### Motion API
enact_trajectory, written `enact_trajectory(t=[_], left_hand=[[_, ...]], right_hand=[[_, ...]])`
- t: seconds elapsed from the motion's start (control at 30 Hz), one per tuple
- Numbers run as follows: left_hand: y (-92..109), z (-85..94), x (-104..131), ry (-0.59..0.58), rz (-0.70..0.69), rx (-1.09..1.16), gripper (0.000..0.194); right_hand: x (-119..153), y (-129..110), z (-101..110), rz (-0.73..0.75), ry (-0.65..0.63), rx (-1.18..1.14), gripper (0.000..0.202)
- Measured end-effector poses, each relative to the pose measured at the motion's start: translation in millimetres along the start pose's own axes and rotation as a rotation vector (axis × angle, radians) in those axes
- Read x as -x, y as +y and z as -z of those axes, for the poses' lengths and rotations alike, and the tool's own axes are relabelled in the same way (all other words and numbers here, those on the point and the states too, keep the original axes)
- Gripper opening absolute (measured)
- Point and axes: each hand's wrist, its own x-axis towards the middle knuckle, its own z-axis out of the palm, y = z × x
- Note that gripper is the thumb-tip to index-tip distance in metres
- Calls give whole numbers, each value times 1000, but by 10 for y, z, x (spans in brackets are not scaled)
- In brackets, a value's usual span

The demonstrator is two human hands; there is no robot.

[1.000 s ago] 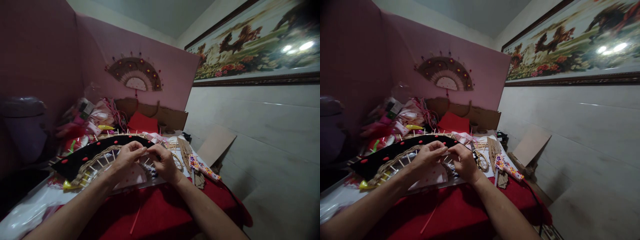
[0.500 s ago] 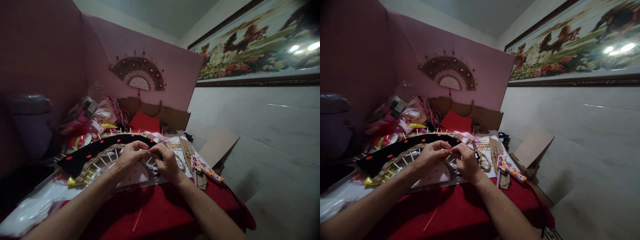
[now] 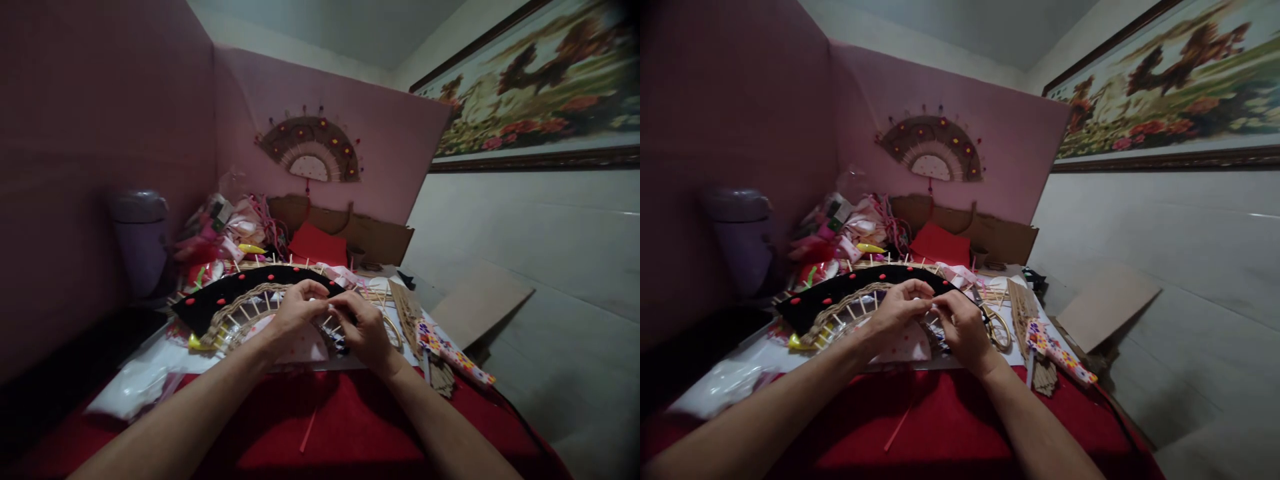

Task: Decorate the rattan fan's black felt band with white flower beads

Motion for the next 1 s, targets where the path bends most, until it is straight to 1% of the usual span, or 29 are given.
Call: enact_trajectory(t=[0.1,0.3,0.43,0.5,0.57,0.63,0.73,0.83,1.0], left_hand=[[11,1,7,-52,-16,6,26],[16,0,6,1,-9,19,27],[-2,-5,2,27,-11,31,26],[-12,0,-6,34,-9,53,25],[-19,15,-20,33,-7,87,26],[-21,41,-38,45,-9,132,28],[-17,81,-60,76,-13,183,29],[-10,96,-63,66,0,198,29],[-9,77,-57,41,35,212,33]], right_hand=[[4,5,7,7,30,-7,11],[4,-18,-8,-31,18,0,10],[1,-25,-21,7,-21,-32,11],[-2,-23,-19,8,-14,-32,11],[-1,-11,-13,-39,28,-29,9],[3,16,-9,-126,105,-65,7],[6,67,-18,-246,194,-216,9],[-5,101,-39,-295,183,-370,15],[-39,114,-66,-366,125,-472,17]])
